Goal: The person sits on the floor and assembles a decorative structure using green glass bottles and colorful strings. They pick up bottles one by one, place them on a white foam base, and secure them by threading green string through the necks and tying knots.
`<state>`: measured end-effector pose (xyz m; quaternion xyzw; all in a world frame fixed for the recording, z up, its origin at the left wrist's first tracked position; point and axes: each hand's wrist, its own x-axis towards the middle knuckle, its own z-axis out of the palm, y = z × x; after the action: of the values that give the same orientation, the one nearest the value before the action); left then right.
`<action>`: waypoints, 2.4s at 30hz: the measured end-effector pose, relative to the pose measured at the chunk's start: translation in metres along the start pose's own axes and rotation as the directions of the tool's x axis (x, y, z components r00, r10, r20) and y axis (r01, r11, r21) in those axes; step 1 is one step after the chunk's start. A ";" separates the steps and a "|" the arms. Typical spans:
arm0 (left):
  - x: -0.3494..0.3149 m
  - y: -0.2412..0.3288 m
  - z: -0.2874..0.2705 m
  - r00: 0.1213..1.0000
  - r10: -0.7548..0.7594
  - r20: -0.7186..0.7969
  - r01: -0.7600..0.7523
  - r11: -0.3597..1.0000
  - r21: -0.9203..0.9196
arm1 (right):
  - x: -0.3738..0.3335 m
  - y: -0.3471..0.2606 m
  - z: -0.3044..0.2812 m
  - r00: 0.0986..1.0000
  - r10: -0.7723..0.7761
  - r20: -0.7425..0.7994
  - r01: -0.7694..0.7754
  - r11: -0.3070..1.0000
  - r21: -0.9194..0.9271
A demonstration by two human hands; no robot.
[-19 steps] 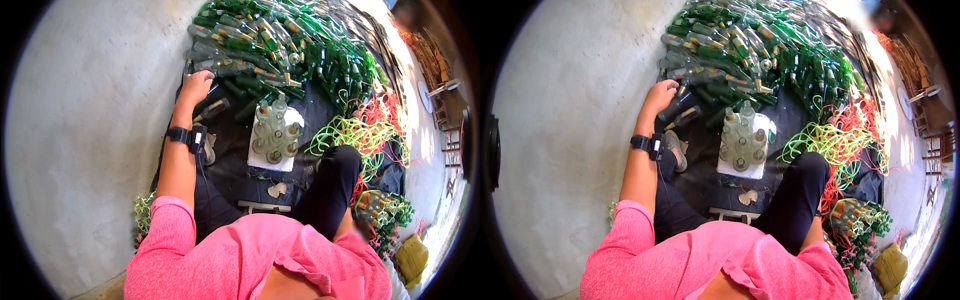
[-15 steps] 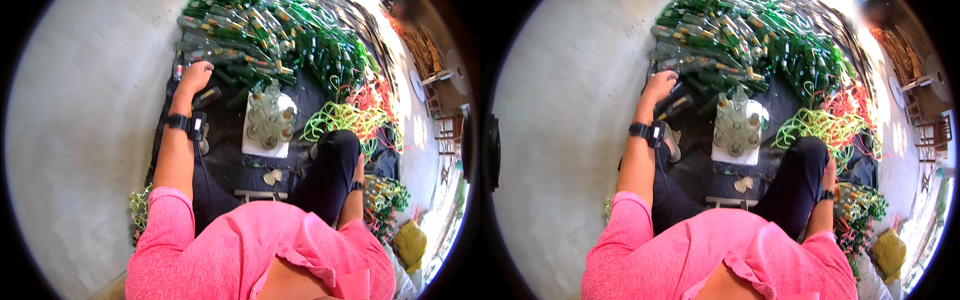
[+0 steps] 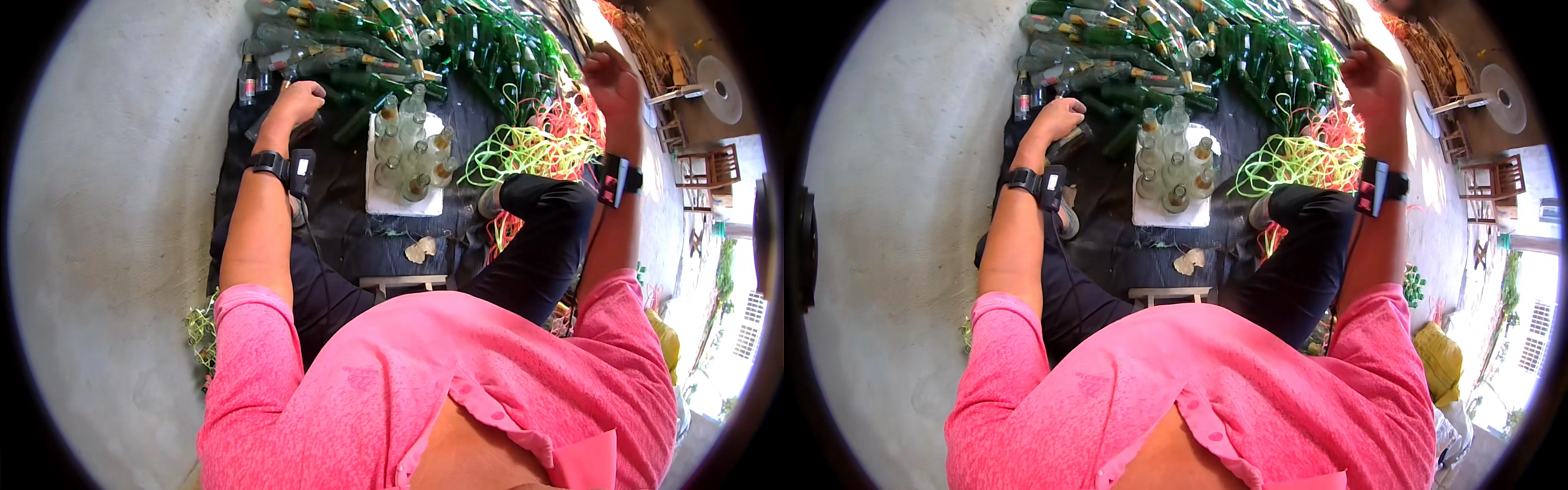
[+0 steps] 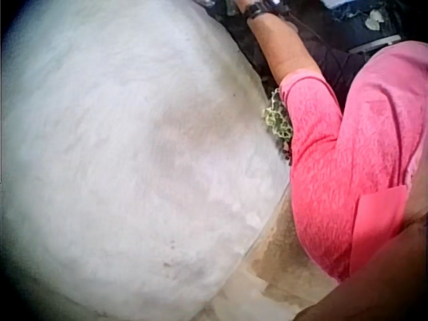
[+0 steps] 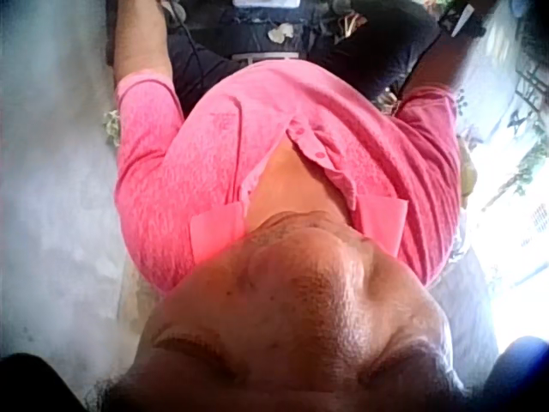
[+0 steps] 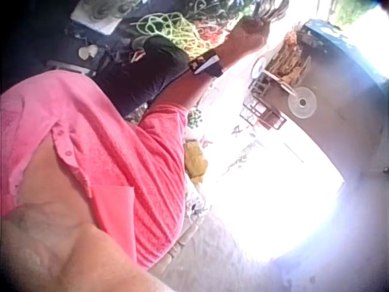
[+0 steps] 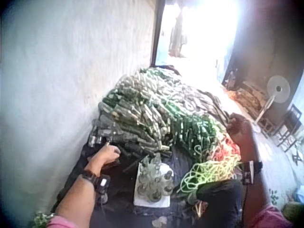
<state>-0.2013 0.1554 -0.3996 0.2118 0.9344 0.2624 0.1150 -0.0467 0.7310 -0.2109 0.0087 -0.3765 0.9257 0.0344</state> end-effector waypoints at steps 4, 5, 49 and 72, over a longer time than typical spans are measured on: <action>-0.002 -0.031 0.021 0.988 -0.116 0.105 0.122 0.991 -0.060 | 0.015 0.078 0.007 0.968 0.174 -0.180 -0.161 0.983 0.084; -0.004 -0.036 0.020 0.973 -0.176 0.149 0.191 0.977 -0.094 | 0.014 0.094 0.016 0.955 0.153 -0.253 -0.138 0.988 0.076; 0.082 -0.146 0.134 0.865 -0.490 -0.113 0.499 0.807 0.317 | -0.005 0.115 0.045 0.953 -0.036 -0.300 -0.082 0.926 -0.369; -0.015 0.203 -0.042 0.964 -0.117 -0.239 -0.249 -0.076 -0.966 | -0.015 0.173 0.114 0.959 0.277 -0.051 -0.239 0.704 -0.669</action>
<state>-0.1339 0.2867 -0.2532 0.0706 0.4360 0.8913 0.1022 -0.0452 0.5270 -0.2502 -0.0322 -0.6814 0.7237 -0.1046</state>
